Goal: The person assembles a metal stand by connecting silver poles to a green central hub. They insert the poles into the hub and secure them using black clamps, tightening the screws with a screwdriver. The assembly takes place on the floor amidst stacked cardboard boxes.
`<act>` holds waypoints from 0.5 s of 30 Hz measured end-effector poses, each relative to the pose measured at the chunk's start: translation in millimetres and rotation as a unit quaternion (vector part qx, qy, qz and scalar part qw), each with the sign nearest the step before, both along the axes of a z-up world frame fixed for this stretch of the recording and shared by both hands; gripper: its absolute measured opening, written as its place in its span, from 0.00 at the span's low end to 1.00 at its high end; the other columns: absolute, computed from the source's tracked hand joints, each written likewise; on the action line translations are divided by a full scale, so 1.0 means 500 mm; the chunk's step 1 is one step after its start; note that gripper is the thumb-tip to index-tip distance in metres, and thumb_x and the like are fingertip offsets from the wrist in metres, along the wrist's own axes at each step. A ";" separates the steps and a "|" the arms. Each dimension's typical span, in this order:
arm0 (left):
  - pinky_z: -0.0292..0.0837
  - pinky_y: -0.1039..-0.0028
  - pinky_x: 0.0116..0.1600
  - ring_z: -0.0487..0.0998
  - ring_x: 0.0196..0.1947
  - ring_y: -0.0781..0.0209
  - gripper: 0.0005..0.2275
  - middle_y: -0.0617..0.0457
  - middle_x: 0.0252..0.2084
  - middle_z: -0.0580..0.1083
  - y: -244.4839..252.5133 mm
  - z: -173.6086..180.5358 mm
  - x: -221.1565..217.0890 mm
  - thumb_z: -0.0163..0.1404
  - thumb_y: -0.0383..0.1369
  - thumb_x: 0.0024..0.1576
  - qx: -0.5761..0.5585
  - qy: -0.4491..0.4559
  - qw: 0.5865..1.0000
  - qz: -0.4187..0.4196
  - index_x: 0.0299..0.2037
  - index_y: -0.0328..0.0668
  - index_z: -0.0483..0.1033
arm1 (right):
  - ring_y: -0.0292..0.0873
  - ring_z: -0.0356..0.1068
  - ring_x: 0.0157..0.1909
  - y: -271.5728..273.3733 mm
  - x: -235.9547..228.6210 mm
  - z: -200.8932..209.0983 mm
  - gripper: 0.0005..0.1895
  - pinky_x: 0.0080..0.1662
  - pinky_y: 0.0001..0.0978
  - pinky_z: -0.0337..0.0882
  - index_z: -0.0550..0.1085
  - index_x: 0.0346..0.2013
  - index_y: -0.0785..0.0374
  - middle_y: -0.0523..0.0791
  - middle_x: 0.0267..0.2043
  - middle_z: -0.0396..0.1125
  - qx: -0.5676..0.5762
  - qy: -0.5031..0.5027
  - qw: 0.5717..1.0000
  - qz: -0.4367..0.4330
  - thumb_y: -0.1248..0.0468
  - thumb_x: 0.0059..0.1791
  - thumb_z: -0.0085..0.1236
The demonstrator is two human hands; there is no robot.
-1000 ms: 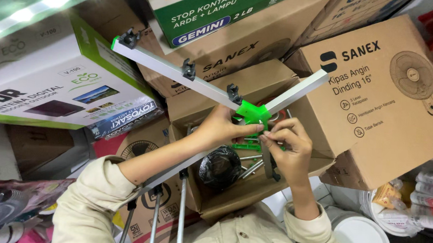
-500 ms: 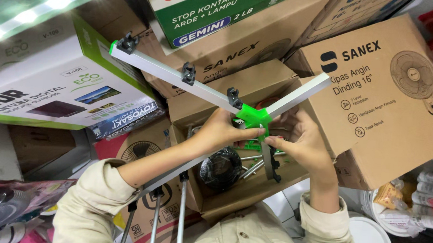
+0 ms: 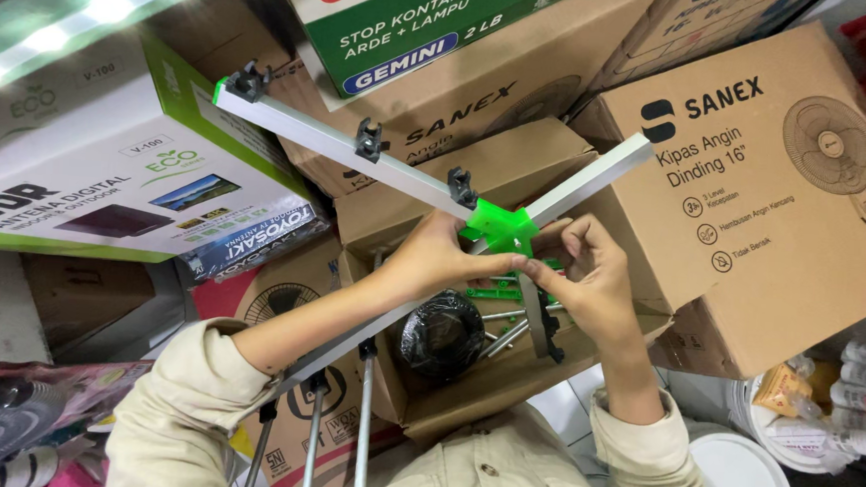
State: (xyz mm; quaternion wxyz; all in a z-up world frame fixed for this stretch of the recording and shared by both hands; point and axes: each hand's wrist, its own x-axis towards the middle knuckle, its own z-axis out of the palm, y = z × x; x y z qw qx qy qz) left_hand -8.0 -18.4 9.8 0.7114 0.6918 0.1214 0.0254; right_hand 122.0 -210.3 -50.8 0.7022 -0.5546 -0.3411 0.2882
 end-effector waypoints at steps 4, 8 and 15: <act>0.82 0.75 0.38 0.80 0.35 0.70 0.24 0.52 0.45 0.78 0.000 0.003 -0.009 0.60 0.38 0.53 -0.047 -0.013 0.999 -0.002 0.58 0.38 0.73 | 0.38 0.70 0.53 -0.007 0.017 0.004 0.29 0.54 0.30 0.72 0.66 0.57 0.65 0.43 0.48 0.66 -0.043 0.032 0.998 0.037 0.67 0.46 0.70; 0.83 0.73 0.44 0.81 0.39 0.66 0.18 0.50 0.45 0.79 0.000 -0.011 -0.023 0.55 0.40 0.61 -0.106 -0.044 0.993 0.035 0.54 0.34 0.76 | 0.37 0.71 0.53 0.003 0.021 0.004 0.38 0.55 0.30 0.73 0.65 0.65 0.64 0.45 0.52 0.70 -0.027 0.087 0.995 0.050 0.57 0.44 0.71; 0.83 0.73 0.45 0.81 0.41 0.67 0.17 0.51 0.45 0.79 -0.014 -0.028 -0.031 0.53 0.39 0.62 -0.091 -0.049 0.993 0.052 0.54 0.33 0.77 | 0.37 0.72 0.51 0.022 -0.007 -0.010 0.26 0.55 0.31 0.73 0.75 0.53 0.69 0.46 0.49 0.73 -0.084 -0.019 0.994 -0.060 0.61 0.44 0.71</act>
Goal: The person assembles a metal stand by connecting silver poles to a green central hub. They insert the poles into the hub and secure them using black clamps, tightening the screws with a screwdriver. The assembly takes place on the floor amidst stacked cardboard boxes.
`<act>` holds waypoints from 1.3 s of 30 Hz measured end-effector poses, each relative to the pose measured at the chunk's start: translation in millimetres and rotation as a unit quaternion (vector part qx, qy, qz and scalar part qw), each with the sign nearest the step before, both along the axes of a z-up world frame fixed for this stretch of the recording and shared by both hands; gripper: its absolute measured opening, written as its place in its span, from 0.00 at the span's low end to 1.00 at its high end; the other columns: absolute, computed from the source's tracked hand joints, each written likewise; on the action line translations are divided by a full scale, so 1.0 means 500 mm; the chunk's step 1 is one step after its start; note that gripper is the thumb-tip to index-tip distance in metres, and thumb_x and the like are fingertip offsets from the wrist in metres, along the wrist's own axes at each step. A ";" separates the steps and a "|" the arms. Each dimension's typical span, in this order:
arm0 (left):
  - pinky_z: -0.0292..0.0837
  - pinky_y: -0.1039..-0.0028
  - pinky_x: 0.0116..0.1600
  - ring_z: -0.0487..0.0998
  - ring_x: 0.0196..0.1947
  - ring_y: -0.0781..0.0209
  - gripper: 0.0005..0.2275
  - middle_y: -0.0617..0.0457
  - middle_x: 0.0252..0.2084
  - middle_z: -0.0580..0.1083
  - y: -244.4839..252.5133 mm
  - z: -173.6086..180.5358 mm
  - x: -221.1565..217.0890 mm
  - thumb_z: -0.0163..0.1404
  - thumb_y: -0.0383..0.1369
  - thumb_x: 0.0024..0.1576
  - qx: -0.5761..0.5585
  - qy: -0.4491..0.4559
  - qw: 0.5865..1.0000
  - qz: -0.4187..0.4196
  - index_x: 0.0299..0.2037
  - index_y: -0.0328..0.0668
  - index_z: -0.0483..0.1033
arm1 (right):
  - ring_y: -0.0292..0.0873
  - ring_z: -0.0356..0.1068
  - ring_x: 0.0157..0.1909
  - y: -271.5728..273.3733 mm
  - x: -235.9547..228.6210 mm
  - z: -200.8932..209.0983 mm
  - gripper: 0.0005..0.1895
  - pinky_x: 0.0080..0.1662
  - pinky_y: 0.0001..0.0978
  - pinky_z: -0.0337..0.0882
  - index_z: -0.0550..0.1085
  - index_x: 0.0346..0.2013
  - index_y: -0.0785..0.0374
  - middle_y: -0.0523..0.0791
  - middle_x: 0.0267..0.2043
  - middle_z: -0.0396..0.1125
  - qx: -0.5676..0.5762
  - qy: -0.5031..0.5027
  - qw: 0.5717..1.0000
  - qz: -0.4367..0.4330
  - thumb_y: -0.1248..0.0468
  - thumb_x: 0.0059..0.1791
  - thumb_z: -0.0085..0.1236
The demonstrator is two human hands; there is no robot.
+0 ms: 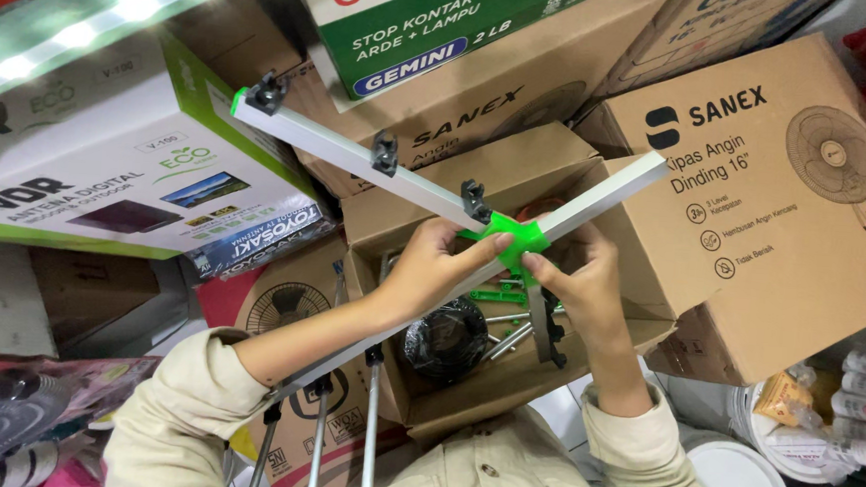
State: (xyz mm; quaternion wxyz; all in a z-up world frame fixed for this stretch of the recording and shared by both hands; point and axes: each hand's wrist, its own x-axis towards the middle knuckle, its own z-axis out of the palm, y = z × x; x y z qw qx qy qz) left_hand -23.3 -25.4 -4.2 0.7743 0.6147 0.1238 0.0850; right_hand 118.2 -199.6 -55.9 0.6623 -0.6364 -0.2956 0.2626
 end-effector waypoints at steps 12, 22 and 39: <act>0.81 0.76 0.45 0.81 0.40 0.68 0.16 0.52 0.44 0.79 -0.002 0.015 -0.013 0.53 0.36 0.63 0.083 -0.022 0.996 -0.010 0.57 0.35 0.74 | 0.38 0.72 0.49 0.000 0.037 0.010 0.25 0.54 0.31 0.72 0.77 0.50 0.68 0.46 0.47 0.74 -0.039 -0.022 0.998 0.051 0.59 0.43 0.72; 0.82 0.76 0.44 0.81 0.39 0.69 0.16 0.52 0.43 0.80 -0.004 0.012 -0.015 0.53 0.35 0.63 0.125 -0.032 0.991 -0.013 0.58 0.35 0.76 | 0.38 0.72 0.55 -0.055 0.100 -0.014 0.30 0.57 0.32 0.71 0.72 0.58 0.62 0.43 0.52 0.73 0.033 0.101 0.988 0.115 0.47 0.48 0.67; 0.79 0.75 0.45 0.81 0.39 0.69 0.16 0.52 0.44 0.80 0.004 0.008 -0.025 0.52 0.35 0.64 0.084 -0.026 0.995 -0.040 0.59 0.34 0.74 | 0.51 0.73 0.51 -0.104 0.143 -0.338 0.17 0.51 0.45 0.73 0.75 0.49 0.54 0.48 0.49 0.73 -0.449 -0.349 0.653 0.502 0.61 0.44 0.57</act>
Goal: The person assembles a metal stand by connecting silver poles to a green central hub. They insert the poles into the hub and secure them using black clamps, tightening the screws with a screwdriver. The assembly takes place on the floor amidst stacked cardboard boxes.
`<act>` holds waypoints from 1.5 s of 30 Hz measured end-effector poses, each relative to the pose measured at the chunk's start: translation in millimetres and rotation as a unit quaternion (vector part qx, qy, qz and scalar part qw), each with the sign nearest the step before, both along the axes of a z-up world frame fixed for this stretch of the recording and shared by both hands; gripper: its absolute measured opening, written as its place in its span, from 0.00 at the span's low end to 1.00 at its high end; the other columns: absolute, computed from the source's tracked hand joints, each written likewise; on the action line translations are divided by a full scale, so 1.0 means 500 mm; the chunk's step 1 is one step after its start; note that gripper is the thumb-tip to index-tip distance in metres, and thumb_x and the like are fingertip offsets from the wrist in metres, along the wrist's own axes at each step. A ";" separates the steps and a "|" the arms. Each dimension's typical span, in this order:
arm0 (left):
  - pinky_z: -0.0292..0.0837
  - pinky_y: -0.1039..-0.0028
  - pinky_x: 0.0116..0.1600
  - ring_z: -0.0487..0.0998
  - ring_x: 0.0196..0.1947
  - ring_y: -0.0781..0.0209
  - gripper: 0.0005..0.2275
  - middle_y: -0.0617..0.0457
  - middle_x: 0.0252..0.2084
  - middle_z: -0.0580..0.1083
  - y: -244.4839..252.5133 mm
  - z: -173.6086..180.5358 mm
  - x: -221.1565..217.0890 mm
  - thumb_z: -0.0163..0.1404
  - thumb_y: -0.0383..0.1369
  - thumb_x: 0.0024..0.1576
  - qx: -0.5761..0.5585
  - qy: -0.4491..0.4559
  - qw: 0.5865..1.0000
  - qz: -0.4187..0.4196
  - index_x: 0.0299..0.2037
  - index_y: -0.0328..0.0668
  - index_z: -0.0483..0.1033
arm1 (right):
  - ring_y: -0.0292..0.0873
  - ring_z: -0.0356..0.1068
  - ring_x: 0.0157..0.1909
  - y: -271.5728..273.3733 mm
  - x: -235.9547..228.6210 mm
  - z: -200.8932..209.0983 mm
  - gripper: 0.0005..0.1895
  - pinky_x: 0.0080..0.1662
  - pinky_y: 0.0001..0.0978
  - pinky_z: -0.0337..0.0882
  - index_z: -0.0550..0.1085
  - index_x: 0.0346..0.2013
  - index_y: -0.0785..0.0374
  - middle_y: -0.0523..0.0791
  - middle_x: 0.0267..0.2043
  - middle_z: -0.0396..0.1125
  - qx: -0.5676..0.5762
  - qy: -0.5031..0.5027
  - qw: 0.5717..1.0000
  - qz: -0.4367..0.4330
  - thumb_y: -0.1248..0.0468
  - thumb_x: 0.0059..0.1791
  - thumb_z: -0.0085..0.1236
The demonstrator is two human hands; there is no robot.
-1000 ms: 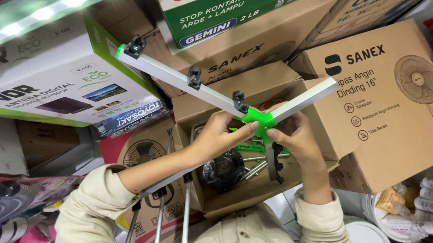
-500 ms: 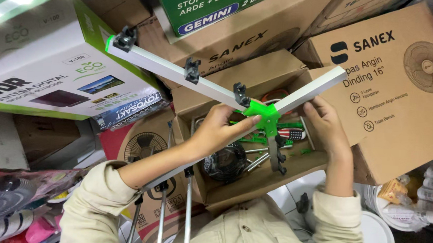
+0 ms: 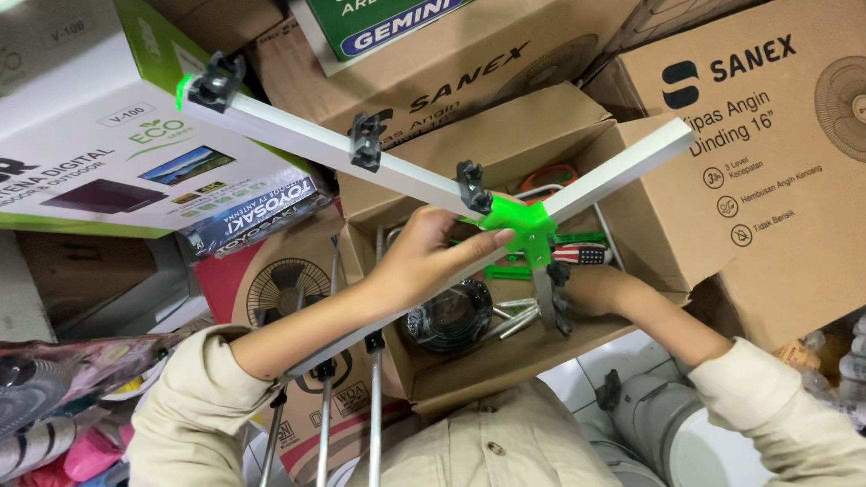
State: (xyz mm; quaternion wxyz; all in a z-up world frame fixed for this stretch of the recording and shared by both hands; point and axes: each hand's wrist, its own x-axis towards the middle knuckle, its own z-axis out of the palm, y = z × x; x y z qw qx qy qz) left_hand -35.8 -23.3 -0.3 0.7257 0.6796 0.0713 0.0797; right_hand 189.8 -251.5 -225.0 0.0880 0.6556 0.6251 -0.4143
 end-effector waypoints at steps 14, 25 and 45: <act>0.77 0.78 0.44 0.78 0.40 0.73 0.16 0.56 0.45 0.78 0.025 0.021 -0.007 0.52 0.36 0.65 0.005 0.011 1.000 0.020 0.60 0.36 0.74 | 0.45 0.75 0.50 0.082 -0.035 0.073 0.12 0.52 0.39 0.71 0.78 0.46 0.55 0.45 0.49 0.76 -0.018 0.229 0.973 0.009 0.58 0.51 0.54; 0.75 0.79 0.46 0.78 0.39 0.73 0.15 0.56 0.41 0.78 0.054 0.054 -0.053 0.52 0.35 0.66 0.027 -0.004 0.999 0.026 0.60 0.36 0.74 | 0.50 0.75 0.48 0.119 -0.122 0.018 0.14 0.51 0.45 0.71 0.80 0.48 0.53 0.48 0.46 0.75 0.097 0.146 0.970 0.170 0.55 0.50 0.58; 0.74 0.79 0.39 0.75 0.35 0.75 0.14 0.59 0.38 0.77 0.034 0.059 -0.028 0.53 0.35 0.65 -0.013 -0.001 0.999 0.035 0.58 0.38 0.75 | 0.48 0.75 0.45 0.105 -0.021 0.076 0.16 0.47 0.44 0.73 0.77 0.49 0.63 0.52 0.44 0.75 0.108 0.169 0.974 -0.105 0.62 0.48 0.57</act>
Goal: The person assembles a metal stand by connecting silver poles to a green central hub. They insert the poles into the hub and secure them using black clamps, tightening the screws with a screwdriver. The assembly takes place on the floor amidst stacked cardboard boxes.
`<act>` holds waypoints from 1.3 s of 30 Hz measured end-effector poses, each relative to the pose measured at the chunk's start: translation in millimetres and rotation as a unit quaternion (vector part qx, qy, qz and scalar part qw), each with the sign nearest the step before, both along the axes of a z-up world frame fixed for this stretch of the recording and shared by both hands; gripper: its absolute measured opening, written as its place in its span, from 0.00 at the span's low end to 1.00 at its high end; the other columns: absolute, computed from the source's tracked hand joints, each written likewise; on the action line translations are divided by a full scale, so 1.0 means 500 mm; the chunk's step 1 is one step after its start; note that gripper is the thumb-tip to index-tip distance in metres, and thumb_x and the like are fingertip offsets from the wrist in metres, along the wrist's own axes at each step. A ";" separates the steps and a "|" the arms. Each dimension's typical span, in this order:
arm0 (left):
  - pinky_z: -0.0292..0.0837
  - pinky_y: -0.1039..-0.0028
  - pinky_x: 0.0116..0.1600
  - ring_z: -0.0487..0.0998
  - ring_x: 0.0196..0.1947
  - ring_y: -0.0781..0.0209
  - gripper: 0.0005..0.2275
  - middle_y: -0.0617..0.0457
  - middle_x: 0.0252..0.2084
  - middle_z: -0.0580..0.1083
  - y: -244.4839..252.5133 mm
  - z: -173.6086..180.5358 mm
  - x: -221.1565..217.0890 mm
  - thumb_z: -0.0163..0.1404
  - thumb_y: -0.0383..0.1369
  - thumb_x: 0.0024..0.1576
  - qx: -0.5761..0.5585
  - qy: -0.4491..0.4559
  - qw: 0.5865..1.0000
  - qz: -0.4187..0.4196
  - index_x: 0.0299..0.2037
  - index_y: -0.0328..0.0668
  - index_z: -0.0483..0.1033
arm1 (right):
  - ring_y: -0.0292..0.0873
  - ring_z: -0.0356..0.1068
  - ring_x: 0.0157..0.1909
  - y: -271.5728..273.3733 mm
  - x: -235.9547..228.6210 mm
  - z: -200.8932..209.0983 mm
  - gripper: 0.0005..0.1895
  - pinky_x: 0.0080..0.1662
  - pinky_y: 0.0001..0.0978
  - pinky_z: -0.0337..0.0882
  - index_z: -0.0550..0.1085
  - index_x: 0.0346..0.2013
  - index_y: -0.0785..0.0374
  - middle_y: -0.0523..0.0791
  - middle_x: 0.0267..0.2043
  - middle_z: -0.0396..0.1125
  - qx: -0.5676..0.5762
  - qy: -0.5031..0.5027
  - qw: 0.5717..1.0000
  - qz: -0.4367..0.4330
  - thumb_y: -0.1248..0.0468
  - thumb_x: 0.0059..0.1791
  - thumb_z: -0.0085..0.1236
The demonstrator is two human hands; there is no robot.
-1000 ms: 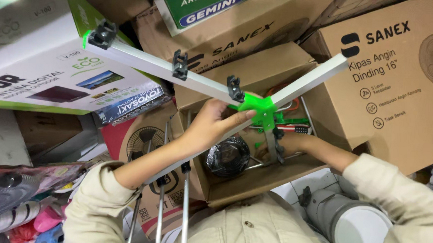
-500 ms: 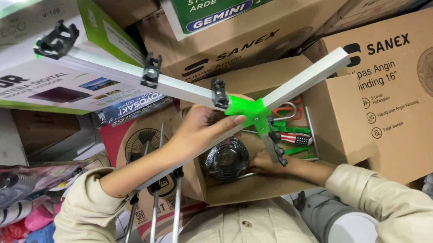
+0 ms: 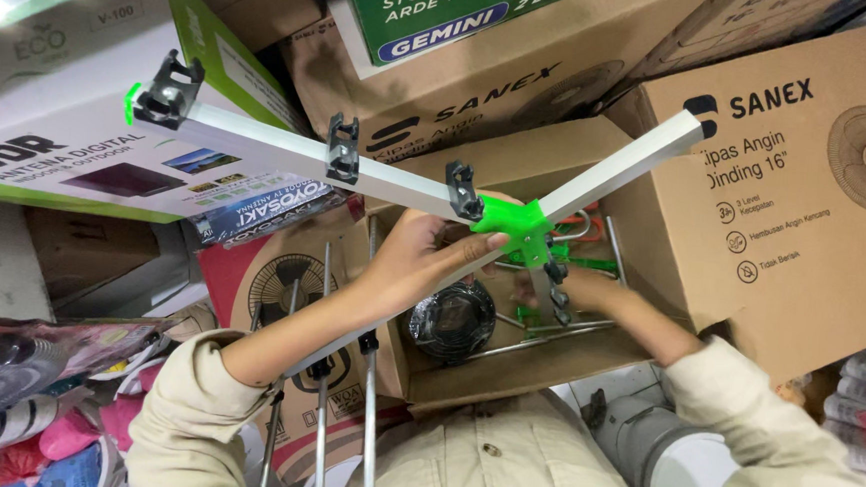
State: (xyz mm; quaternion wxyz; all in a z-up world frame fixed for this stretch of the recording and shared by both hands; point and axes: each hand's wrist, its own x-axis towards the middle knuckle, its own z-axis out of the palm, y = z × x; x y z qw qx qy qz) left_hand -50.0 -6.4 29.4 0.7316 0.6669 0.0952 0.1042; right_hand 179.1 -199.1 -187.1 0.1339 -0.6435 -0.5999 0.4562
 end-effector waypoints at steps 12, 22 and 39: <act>0.79 0.77 0.46 0.81 0.41 0.71 0.12 0.51 0.45 0.82 -0.011 -0.067 0.017 0.51 0.29 0.67 0.075 0.000 0.997 -0.019 0.58 0.35 0.79 | 0.33 0.71 0.42 -0.170 0.043 0.133 0.18 0.44 0.27 0.72 0.78 0.53 0.64 0.45 0.39 0.73 0.078 0.146 0.924 -0.345 0.68 0.47 0.63; 0.74 0.74 0.59 0.76 0.55 0.68 0.17 0.53 0.59 0.75 -0.054 -0.104 0.044 0.45 0.29 0.69 0.001 -0.115 0.993 0.023 0.67 0.38 0.69 | 0.42 0.79 0.44 -0.152 -0.054 0.217 0.08 0.49 0.35 0.81 0.77 0.42 0.67 0.51 0.41 0.76 0.394 0.284 0.771 -0.412 0.76 0.49 0.62; 0.65 0.76 0.38 0.66 0.33 0.68 0.07 0.54 0.35 0.68 -0.081 -0.173 0.049 0.51 0.31 0.67 0.132 -0.102 0.980 0.106 0.43 0.32 0.72 | 0.49 0.76 0.43 0.004 -0.157 0.273 0.11 0.47 0.38 0.76 0.73 0.38 0.64 0.50 0.42 0.74 0.652 -0.070 0.702 -0.278 0.75 0.46 0.68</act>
